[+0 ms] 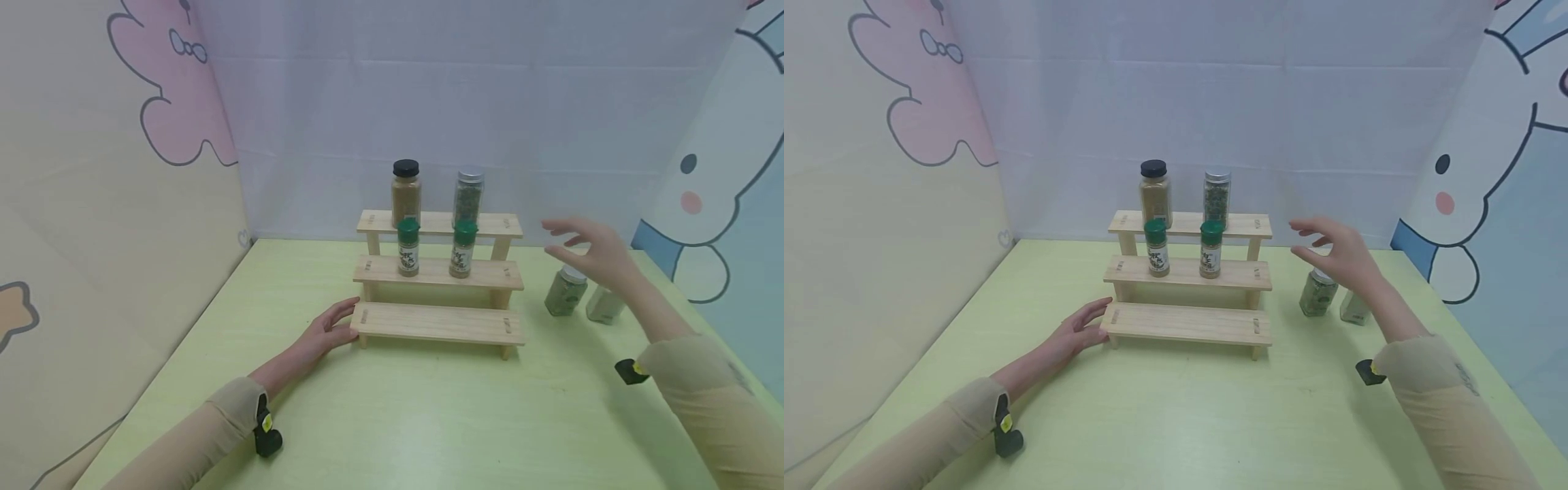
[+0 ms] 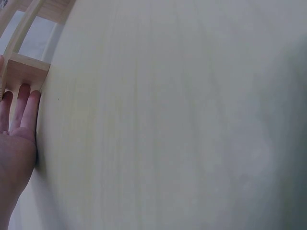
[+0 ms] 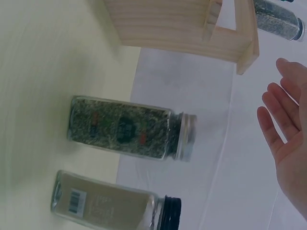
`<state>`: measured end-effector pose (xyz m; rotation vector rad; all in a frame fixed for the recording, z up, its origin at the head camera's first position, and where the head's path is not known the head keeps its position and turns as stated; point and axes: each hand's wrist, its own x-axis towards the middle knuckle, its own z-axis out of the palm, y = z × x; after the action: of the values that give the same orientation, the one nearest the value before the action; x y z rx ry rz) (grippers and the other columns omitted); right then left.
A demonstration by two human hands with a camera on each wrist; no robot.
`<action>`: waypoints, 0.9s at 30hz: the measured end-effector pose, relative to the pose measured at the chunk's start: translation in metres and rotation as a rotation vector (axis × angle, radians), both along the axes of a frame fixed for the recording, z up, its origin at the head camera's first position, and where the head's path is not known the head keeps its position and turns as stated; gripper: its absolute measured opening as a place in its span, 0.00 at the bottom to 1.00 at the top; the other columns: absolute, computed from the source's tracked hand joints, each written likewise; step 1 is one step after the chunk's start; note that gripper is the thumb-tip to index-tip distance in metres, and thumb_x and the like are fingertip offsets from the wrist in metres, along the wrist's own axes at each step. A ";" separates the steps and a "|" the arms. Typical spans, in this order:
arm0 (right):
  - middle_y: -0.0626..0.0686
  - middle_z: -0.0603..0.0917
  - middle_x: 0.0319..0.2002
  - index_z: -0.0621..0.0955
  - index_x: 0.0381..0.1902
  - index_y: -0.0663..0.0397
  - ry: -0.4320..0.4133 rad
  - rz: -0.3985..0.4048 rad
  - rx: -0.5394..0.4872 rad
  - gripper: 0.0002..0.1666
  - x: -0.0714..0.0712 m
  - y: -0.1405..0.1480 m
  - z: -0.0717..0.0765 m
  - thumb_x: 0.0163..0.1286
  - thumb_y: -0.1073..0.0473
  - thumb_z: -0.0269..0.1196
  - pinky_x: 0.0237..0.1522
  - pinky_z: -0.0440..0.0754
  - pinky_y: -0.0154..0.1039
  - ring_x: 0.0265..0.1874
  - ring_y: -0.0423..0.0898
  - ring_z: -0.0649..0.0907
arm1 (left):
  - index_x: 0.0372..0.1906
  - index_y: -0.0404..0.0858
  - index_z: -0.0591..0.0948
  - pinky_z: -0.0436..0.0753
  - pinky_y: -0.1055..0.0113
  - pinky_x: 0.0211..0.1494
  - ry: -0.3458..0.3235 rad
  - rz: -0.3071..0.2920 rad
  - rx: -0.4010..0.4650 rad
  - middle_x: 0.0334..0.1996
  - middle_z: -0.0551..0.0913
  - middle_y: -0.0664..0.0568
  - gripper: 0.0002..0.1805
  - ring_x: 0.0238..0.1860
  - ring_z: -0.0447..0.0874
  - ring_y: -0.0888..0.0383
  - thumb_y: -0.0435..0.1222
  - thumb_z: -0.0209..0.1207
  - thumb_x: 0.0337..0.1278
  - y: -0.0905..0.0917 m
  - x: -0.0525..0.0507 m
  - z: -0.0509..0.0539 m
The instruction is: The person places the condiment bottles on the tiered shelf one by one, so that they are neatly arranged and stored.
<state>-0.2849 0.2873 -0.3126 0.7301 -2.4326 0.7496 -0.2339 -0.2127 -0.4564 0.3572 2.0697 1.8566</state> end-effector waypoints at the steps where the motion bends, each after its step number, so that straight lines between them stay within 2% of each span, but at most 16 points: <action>1: 0.58 0.85 0.56 0.80 0.60 0.53 0.007 -0.007 0.000 0.28 0.000 0.003 -0.003 0.61 0.65 0.70 0.42 0.74 0.15 0.48 0.17 0.74 | 0.76 0.56 0.58 0.69 0.52 0.72 0.001 -0.001 -0.002 0.78 0.57 0.51 0.37 0.72 0.69 0.46 0.37 0.58 0.67 0.000 0.000 0.000; 10: 0.61 0.85 0.53 0.80 0.59 0.57 0.014 -0.062 0.016 0.27 0.002 0.032 -0.026 0.60 0.65 0.70 0.43 0.70 0.14 0.46 0.13 0.69 | 0.76 0.54 0.58 0.71 0.53 0.71 0.009 -0.004 0.013 0.78 0.57 0.49 0.37 0.72 0.68 0.45 0.35 0.57 0.68 0.001 -0.001 0.000; 16: 0.60 0.85 0.53 0.80 0.60 0.53 -0.048 -0.103 0.034 0.27 0.004 0.046 -0.037 0.63 0.58 0.70 0.44 0.70 0.16 0.46 0.15 0.69 | 0.77 0.53 0.57 0.72 0.55 0.70 0.016 -0.010 0.009 0.78 0.56 0.48 0.37 0.72 0.68 0.45 0.35 0.57 0.68 0.000 -0.001 0.000; 20: 0.60 0.86 0.52 0.81 0.58 0.53 -0.048 -0.126 0.096 0.24 0.004 0.052 -0.044 0.65 0.55 0.68 0.42 0.73 0.21 0.49 0.37 0.81 | 0.78 0.51 0.56 0.74 0.58 0.68 0.032 -0.013 0.001 0.78 0.56 0.46 0.38 0.71 0.69 0.45 0.35 0.57 0.68 -0.001 -0.001 -0.001; 23: 0.59 0.86 0.53 0.82 0.57 0.54 -0.048 -0.128 0.149 0.22 0.005 0.055 -0.048 0.66 0.55 0.67 0.38 0.79 0.30 0.49 0.56 0.82 | 0.77 0.51 0.56 0.74 0.59 0.67 0.030 -0.008 -0.004 0.78 0.56 0.46 0.37 0.71 0.70 0.46 0.36 0.57 0.67 -0.001 -0.001 -0.001; 24: 0.60 0.85 0.53 0.82 0.57 0.55 -0.050 -0.123 0.168 0.21 0.005 0.055 -0.049 0.67 0.55 0.67 0.37 0.80 0.35 0.49 0.58 0.82 | 0.77 0.52 0.56 0.73 0.58 0.68 0.029 -0.007 -0.006 0.78 0.56 0.47 0.37 0.71 0.69 0.46 0.36 0.57 0.67 0.000 -0.001 -0.001; 27: 0.62 0.84 0.54 0.81 0.56 0.58 -0.072 -0.116 0.194 0.21 0.006 0.057 -0.051 0.67 0.57 0.66 0.42 0.81 0.51 0.51 0.61 0.81 | 0.77 0.54 0.57 0.72 0.55 0.70 0.015 -0.003 -0.001 0.78 0.57 0.49 0.37 0.72 0.68 0.45 0.37 0.58 0.67 0.000 -0.001 -0.001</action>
<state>-0.2788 0.3440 -0.3635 0.6362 -2.6141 0.5089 -0.2344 -0.2129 -0.4569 0.3747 2.0787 1.8560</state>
